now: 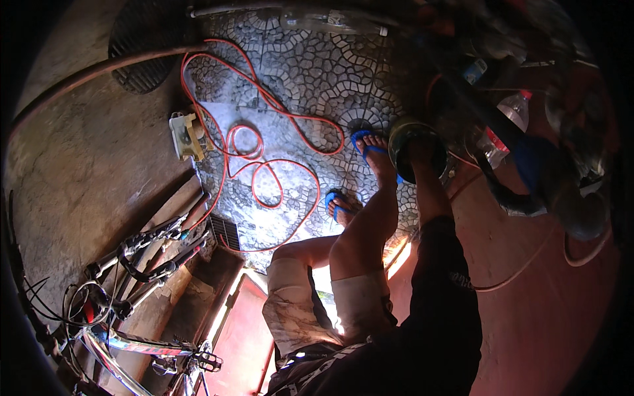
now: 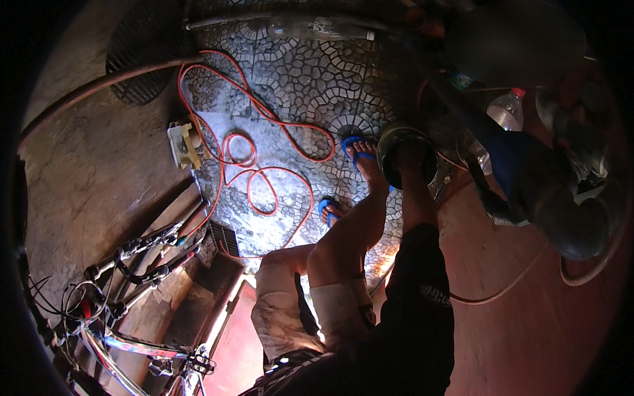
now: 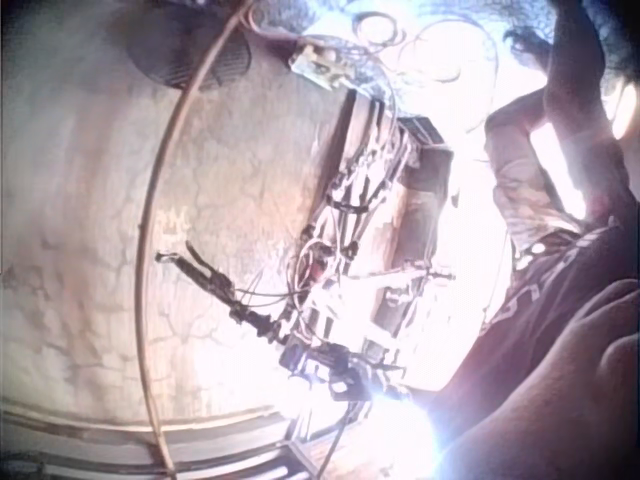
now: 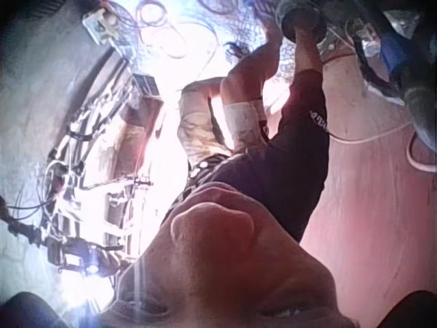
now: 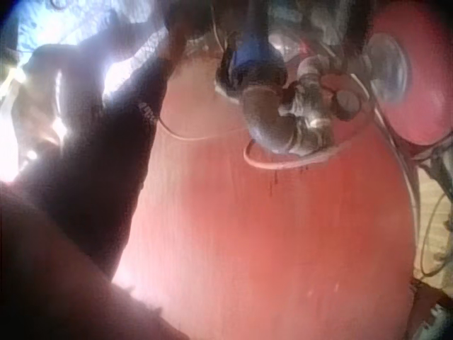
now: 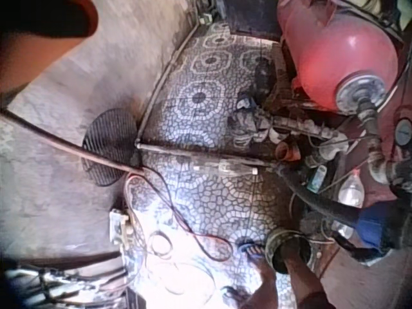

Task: The person scrubs a bicycle frame and handlebars with a soapy sponge, rinsing the sponge in a bucket and continuing to clean various parts of the bike. The person then uses a blue brush to scrub the handlebars and brake levers.

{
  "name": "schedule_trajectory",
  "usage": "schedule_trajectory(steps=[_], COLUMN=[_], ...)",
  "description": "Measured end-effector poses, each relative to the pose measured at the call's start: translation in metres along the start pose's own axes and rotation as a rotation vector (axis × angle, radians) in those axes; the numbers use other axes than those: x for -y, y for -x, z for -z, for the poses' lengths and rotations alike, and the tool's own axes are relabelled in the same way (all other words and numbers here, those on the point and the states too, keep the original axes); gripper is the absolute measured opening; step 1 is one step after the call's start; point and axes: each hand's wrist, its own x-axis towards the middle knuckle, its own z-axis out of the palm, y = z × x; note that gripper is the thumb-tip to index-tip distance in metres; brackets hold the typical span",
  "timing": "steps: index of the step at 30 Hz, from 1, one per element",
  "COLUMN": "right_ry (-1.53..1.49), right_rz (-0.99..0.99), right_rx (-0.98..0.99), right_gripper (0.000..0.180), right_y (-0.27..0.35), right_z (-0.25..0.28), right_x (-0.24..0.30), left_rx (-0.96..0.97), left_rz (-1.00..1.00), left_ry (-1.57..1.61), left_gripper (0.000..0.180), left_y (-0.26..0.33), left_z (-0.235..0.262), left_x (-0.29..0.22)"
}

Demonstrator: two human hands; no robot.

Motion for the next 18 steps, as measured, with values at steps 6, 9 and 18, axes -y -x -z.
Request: schedule_trajectory(steps=[6, 9, 18], right_ry=[-0.04, -0.031, -0.012], right_rz=[0.029, 0.065, 0.046], right_rx=[0.044, 0.019, -0.004], right_gripper=[0.047, 0.046, 0.042], right_y=[-0.019, -0.042, -0.066], right_z=[0.014, 0.02, 0.005], right_x=[-0.014, 0.005, 0.021], left_rx=[0.004, -0.02, -0.028], left_rz=[-0.004, -0.021, -0.029], left_ry=[0.01, 0.054, 0.085], left_gripper=[0.047, 0.047, 0.049], left_y=[-0.005, 0.002, -0.009], left_z=[-0.003, 0.001, -0.006], left_x=[0.005, 0.015, 0.023])
